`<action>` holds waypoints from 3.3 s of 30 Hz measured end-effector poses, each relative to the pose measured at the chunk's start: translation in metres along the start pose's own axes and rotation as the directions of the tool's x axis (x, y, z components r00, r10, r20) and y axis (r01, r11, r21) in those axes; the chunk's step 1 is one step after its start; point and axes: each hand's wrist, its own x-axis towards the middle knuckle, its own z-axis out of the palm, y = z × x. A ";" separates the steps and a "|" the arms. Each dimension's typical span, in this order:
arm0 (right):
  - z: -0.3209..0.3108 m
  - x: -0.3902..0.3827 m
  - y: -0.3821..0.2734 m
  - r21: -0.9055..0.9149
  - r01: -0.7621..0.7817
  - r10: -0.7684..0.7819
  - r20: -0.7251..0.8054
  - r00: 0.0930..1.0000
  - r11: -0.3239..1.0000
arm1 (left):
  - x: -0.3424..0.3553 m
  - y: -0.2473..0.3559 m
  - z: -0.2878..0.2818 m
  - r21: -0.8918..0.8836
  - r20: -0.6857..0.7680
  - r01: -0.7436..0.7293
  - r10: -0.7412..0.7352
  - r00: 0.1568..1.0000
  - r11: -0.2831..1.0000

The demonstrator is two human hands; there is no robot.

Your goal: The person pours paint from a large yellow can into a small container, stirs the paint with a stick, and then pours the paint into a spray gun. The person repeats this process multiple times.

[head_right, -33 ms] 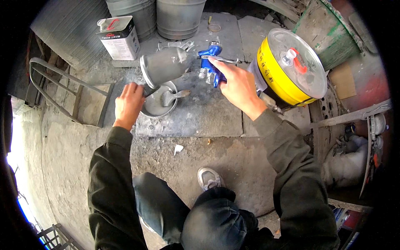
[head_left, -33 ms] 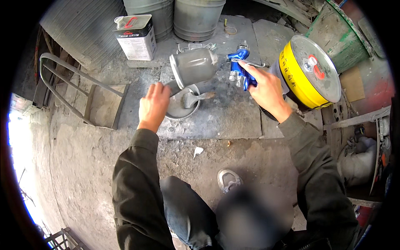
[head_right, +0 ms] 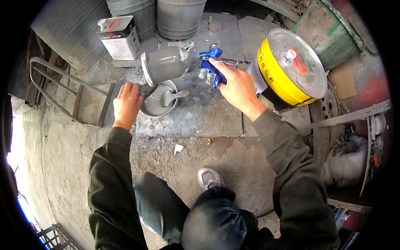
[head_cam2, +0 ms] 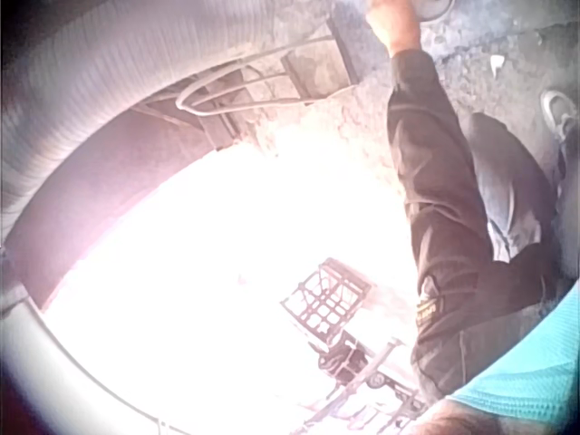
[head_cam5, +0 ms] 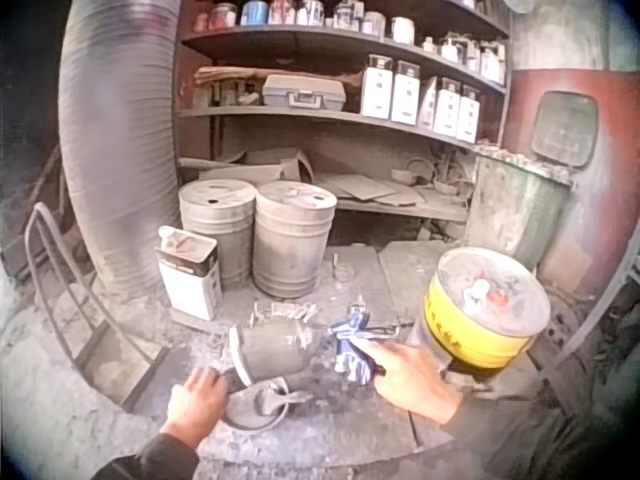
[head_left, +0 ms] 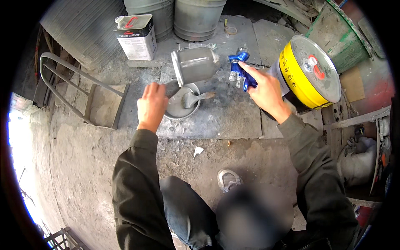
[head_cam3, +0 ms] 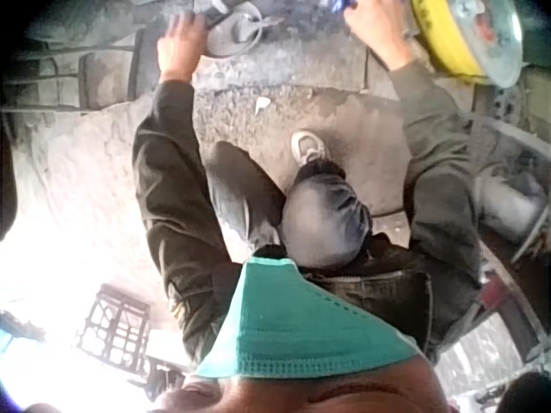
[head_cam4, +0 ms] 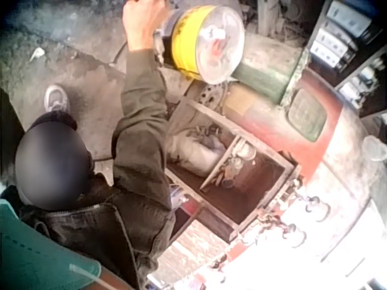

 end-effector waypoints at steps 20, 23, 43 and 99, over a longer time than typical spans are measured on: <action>0.024 -0.033 -0.015 0.653 -0.712 0.506 0.537 0.675 0.257 | -0.331 -0.174 0.005 -0.733 0.458 0.543 -0.888 -0.051 -0.410; 0.017 -0.030 -0.023 0.658 -0.715 0.522 0.535 0.665 0.236 | -0.294 -0.131 0.008 -0.636 0.592 0.700 -0.788 0.172 -0.325; -0.004 -0.005 -0.059 0.657 -0.733 0.318 0.667 0.674 0.176 | -0.060 0.170 0.156 -0.515 0.815 0.850 -0.242 0.526 0.112; 0.137 0.025 -0.060 0.836 -0.548 0.361 0.500 0.787 0.038 | -0.061 -0.005 0.025 -0.667 0.627 0.745 -0.527 0.574 0.019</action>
